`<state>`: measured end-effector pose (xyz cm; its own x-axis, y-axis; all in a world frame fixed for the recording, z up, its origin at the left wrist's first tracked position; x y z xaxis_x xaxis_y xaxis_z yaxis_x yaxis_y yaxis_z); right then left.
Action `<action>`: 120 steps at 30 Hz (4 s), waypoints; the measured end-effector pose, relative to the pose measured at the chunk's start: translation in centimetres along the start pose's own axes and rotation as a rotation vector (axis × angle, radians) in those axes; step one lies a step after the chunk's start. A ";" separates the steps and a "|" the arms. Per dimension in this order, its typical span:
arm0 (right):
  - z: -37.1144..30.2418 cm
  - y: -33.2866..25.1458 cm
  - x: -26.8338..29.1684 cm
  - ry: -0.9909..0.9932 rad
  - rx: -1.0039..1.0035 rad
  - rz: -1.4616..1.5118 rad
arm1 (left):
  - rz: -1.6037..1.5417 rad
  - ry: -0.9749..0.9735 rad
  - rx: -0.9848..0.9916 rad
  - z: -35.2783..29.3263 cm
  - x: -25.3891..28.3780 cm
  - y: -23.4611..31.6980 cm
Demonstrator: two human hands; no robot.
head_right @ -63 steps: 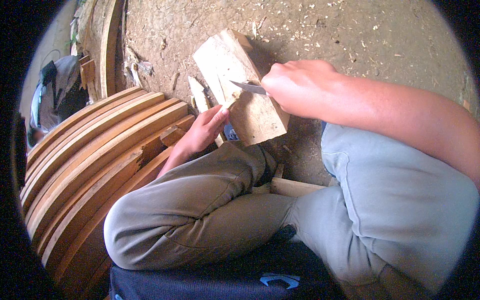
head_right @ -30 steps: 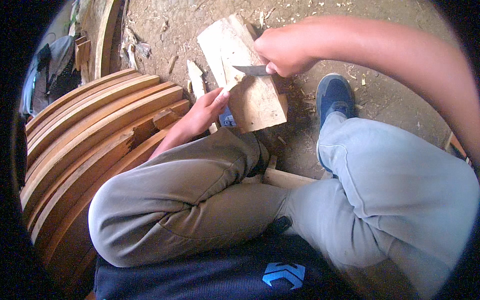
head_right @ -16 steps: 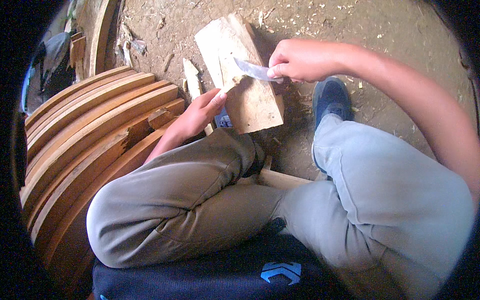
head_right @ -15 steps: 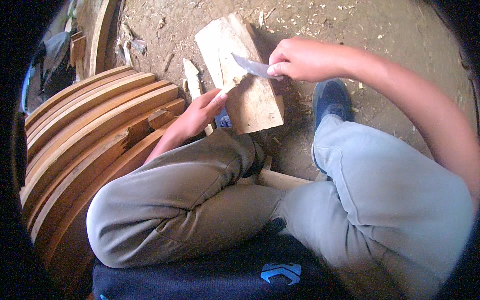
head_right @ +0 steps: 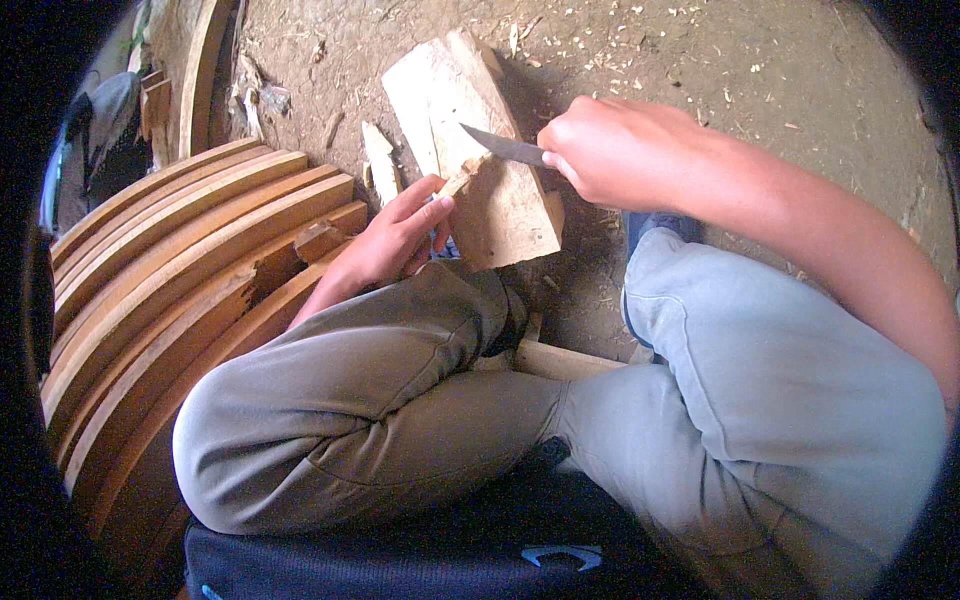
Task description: The person sits cross-legged on the floor and uses a knife to carve a small piece of wood held in the left hand. The person repeatedly shaves thin layers from the wood, rotating it to work different sides.
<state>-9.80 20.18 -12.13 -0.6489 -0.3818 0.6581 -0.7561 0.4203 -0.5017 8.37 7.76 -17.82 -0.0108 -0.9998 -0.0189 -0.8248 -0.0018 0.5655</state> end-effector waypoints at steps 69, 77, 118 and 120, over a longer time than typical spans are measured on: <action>-0.6 -0.8 -0.4 0.194 0.187 -0.116 | -0.114 -0.014 -0.010 -0.6 -0.8 0.6; -0.8 -0.9 -0.9 0.165 0.159 -0.152 | -0.145 0.029 0.017 -0.5 -0.6 0.1; -0.6 -1.2 0.7 0.088 -0.028 -0.022 | 0.000 -0.003 0.012 -0.2 -0.2 0.8; -0.5 -1.2 0.5 0.077 -0.017 -0.048 | 0.003 -0.022 0.017 0.3 -0.6 0.9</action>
<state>-9.18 19.90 -10.86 -0.6027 -0.3381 0.7227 -0.7844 0.4170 -0.4591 7.53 8.38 -17.54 -0.0254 -0.9990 -0.0360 -0.8342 0.0013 0.5515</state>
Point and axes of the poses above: each hand's wrist, its own z-axis towards the middle knuckle, its own x-axis out of the back of the hand, y = z × x, the point moved 8 cm from there along z, towards the middle knuckle, and after that the axes turned 2 degrees about -y, right-handed, at the moved point
